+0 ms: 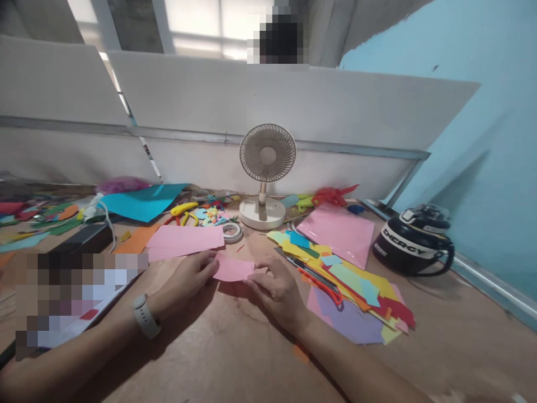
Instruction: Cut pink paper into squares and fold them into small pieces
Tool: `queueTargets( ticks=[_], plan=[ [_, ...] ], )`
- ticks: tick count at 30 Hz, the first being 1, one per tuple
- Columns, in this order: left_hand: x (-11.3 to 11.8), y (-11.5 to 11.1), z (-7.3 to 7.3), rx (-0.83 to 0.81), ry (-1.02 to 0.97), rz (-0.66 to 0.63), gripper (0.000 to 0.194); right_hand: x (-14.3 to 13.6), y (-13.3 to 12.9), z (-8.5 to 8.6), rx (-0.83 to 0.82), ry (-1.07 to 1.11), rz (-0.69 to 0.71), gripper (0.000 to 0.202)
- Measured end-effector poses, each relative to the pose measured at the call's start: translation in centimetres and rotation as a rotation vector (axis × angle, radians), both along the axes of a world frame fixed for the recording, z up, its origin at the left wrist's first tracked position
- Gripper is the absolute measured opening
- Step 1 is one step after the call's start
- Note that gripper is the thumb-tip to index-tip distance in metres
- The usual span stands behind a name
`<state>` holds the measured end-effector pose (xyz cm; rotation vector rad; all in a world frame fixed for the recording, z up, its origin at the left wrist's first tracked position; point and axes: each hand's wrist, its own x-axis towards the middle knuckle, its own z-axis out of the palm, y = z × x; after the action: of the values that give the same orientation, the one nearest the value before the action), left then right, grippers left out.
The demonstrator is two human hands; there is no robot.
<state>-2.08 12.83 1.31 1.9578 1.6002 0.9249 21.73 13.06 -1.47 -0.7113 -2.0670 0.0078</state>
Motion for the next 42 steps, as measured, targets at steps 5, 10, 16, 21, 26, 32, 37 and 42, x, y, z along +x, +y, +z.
queueTargets(
  ticks=[5,10,16,21,26,32,37,42],
  plan=[
    [0.1,-0.3,-0.2,0.072,0.189,0.038,0.020,0.2,0.2,-0.5,0.032,0.009,-0.011,0.013],
    [0.0,-0.9,1.2,0.249,0.322,-0.011,0.041,0.2,0.0,0.2,0.067,0.001,-0.029,0.012],
    [1.5,-3.8,3.0,0.621,0.443,-0.401,0.051,-0.2,-1.5,3.0,0.266,-0.163,0.039,0.006],
    [2.2,-6.7,0.9,0.641,0.579,-0.538,0.014,-0.6,-4.1,3.2,0.236,-0.287,0.212,0.022],
    [1.1,-8.8,-0.7,0.508,0.638,-0.612,0.012,-0.6,-6.3,1.4,0.104,-0.313,0.278,0.012],
    [0.6,-9.3,-1.0,0.451,0.562,-0.654,0.011,0.9,-6.0,0.4,-0.155,-0.225,0.257,0.018],
    [0.5,-9.8,-1.4,0.419,0.461,-0.641,0.037,1.5,-5.6,0.9,-0.128,-0.284,0.209,0.013],
    [-0.3,-10.7,-0.3,0.227,0.533,-0.703,0.073,2.1,-5.0,0.8,-0.182,-0.256,0.261,0.011]
  ],
)
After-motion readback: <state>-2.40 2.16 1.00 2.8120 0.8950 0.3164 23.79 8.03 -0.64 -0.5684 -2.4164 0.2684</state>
